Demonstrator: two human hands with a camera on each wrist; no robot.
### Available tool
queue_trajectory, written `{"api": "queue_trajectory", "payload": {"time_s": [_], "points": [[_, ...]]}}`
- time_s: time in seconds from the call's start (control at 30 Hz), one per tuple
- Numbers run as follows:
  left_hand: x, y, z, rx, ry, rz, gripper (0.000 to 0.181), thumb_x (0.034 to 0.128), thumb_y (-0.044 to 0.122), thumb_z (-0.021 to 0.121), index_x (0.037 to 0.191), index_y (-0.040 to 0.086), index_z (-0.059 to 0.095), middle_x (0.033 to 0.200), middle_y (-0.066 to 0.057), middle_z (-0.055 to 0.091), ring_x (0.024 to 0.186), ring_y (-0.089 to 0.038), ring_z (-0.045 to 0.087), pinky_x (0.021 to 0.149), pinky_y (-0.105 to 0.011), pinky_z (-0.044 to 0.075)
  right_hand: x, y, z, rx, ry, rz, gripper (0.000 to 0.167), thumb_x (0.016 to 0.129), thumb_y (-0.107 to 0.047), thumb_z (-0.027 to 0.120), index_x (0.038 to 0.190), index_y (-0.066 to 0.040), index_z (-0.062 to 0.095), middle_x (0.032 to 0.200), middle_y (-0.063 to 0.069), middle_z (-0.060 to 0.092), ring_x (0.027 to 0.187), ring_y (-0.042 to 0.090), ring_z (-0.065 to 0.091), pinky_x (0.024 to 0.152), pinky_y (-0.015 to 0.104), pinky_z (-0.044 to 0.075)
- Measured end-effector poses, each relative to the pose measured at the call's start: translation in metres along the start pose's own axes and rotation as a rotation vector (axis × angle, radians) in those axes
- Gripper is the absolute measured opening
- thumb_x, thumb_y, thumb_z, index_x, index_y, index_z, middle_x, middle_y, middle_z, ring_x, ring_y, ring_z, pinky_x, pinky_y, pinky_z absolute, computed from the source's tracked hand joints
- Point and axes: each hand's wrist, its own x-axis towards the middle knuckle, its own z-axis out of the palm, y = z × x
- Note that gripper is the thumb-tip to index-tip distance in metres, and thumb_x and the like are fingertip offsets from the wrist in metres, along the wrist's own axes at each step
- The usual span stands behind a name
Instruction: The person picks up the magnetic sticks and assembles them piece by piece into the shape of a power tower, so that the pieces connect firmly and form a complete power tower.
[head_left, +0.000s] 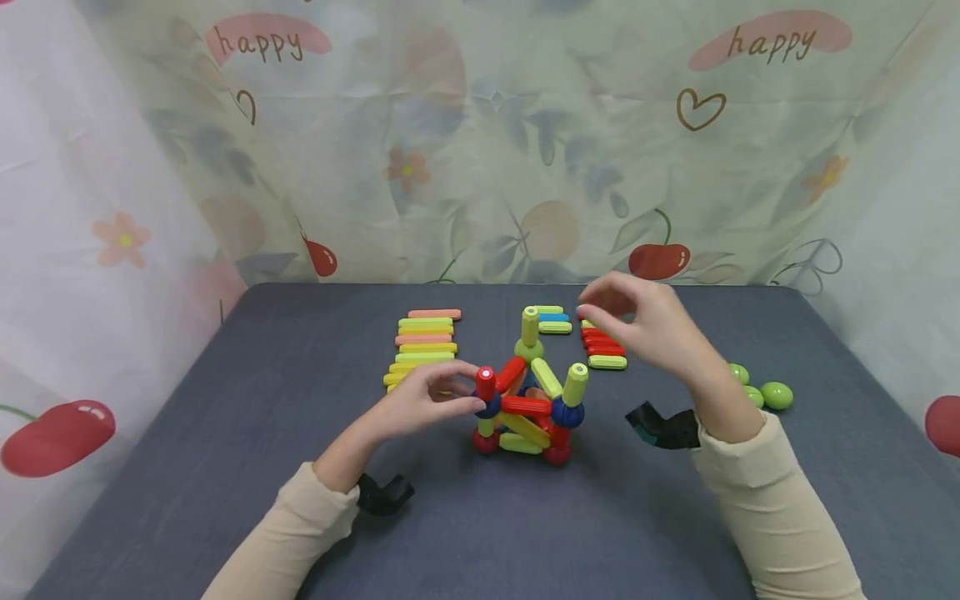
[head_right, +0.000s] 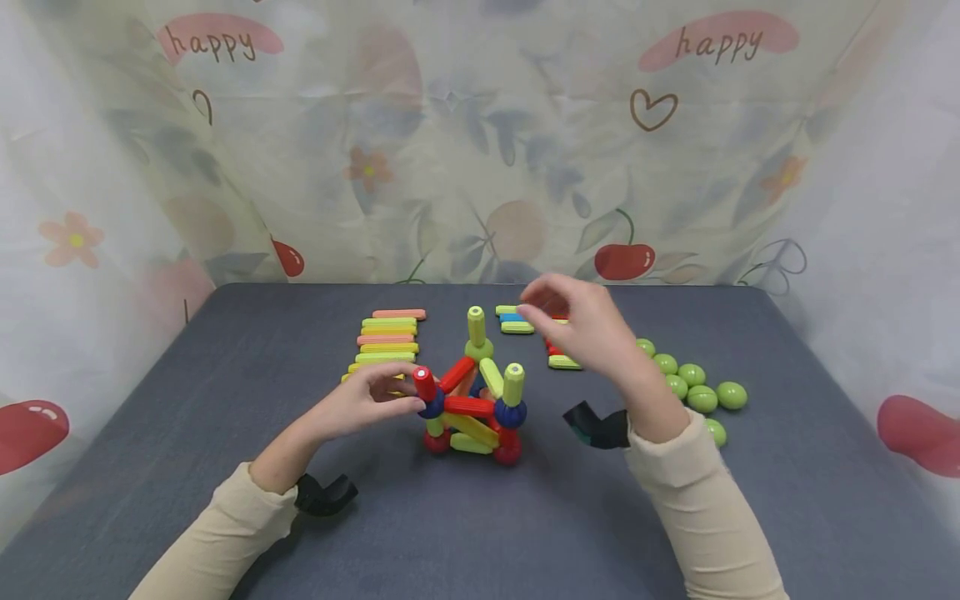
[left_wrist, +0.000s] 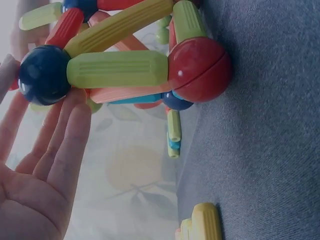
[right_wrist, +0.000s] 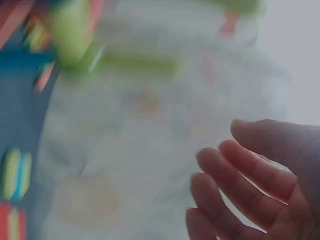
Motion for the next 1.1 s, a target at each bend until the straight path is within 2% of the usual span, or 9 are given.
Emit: {"api": "queue_trajectory", "payload": {"time_s": [0.13, 0.3, 0.4, 0.53, 0.73, 0.83, 0.97, 1.1], "points": [[0.001, -0.002, 0.001, 0.001, -0.004, 0.028, 0.033, 0.0886, 0.004, 0.068, 0.121, -0.002, 0.062, 0.114, -0.019, 0.064, 0.101, -0.028, 0.069, 0.088, -0.033, 0.055, -0.005, 0.048, -0.012, -0.058, 0.013, 0.193, 0.025, 0.096, -0.023, 0.061, 0.111, -0.003, 0.063, 0.105, 0.017, 0.067, 0.093, 0.031, 0.063, 0.081, 0.046, 0.050], [0.001, -0.005, 0.002, -0.019, 0.000, 0.037, 0.032, 0.0886, 0.003, 0.068, 0.120, -0.004, 0.062, 0.113, -0.021, 0.064, 0.099, -0.028, 0.069, 0.087, -0.028, 0.055, -0.014, 0.108, -0.016, -0.157, -0.078, 0.406, 0.038, 0.097, -0.022, 0.058, 0.123, 0.006, 0.055, 0.120, 0.030, 0.057, 0.108, 0.045, 0.053, 0.088, 0.056, 0.046], [0.001, -0.006, 0.002, -0.017, 0.000, 0.039, 0.032, 0.0889, 0.004, 0.068, 0.119, -0.003, 0.062, 0.113, -0.021, 0.064, 0.099, -0.028, 0.069, 0.087, -0.028, 0.055, -0.020, 0.134, -0.015, -0.216, -0.151, 0.482, 0.047, 0.095, -0.021, 0.060, 0.129, 0.010, 0.049, 0.127, 0.036, 0.050, 0.114, 0.050, 0.048, 0.092, 0.059, 0.043], [0.001, -0.007, 0.002, -0.013, 0.000, 0.037, 0.031, 0.0894, 0.005, 0.067, 0.119, -0.003, 0.062, 0.113, -0.020, 0.064, 0.100, -0.028, 0.069, 0.087, -0.028, 0.055, -0.024, 0.152, -0.011, -0.301, -0.216, 0.527, 0.055, 0.091, -0.024, 0.064, 0.131, 0.010, 0.047, 0.127, 0.037, 0.049, 0.115, 0.053, 0.045, 0.094, 0.062, 0.040], [0.002, -0.007, 0.002, -0.024, 0.000, 0.030, 0.031, 0.0896, 0.007, 0.068, 0.118, -0.002, 0.062, 0.113, -0.020, 0.064, 0.100, -0.028, 0.068, 0.088, -0.028, 0.055, -0.024, 0.158, -0.004, -0.380, -0.206, 0.555, 0.047, 0.087, -0.019, 0.068, 0.123, 0.007, 0.054, 0.122, 0.033, 0.054, 0.110, 0.054, 0.046, 0.085, 0.062, 0.036], [0.002, -0.007, 0.002, -0.026, -0.002, 0.030, 0.031, 0.0897, 0.007, 0.068, 0.118, -0.003, 0.062, 0.113, -0.020, 0.064, 0.100, -0.028, 0.068, 0.088, -0.030, 0.055, -0.022, 0.154, -0.003, -0.363, -0.173, 0.533, 0.044, 0.088, -0.020, 0.068, 0.121, 0.007, 0.055, 0.119, 0.032, 0.056, 0.106, 0.051, 0.049, 0.080, 0.059, 0.034], [0.002, -0.007, 0.002, -0.033, -0.002, 0.023, 0.031, 0.0897, 0.008, 0.068, 0.118, -0.003, 0.062, 0.113, -0.020, 0.064, 0.100, -0.028, 0.068, 0.088, -0.032, 0.055, -0.013, 0.134, -0.002, -0.178, -0.113, 0.435, 0.047, 0.091, -0.026, 0.066, 0.125, 0.005, 0.055, 0.120, 0.030, 0.058, 0.105, 0.043, 0.053, 0.085, 0.054, 0.041], [0.003, -0.007, 0.002, -0.040, -0.003, 0.020, 0.031, 0.0897, 0.007, 0.068, 0.119, -0.003, 0.062, 0.113, -0.020, 0.064, 0.100, -0.028, 0.068, 0.089, -0.033, 0.055, 0.001, 0.096, -0.002, 0.067, -0.057, 0.306, 0.048, 0.093, -0.032, 0.065, 0.130, -0.004, 0.055, 0.122, 0.019, 0.060, 0.107, 0.030, 0.057, 0.086, 0.039, 0.050]]}}
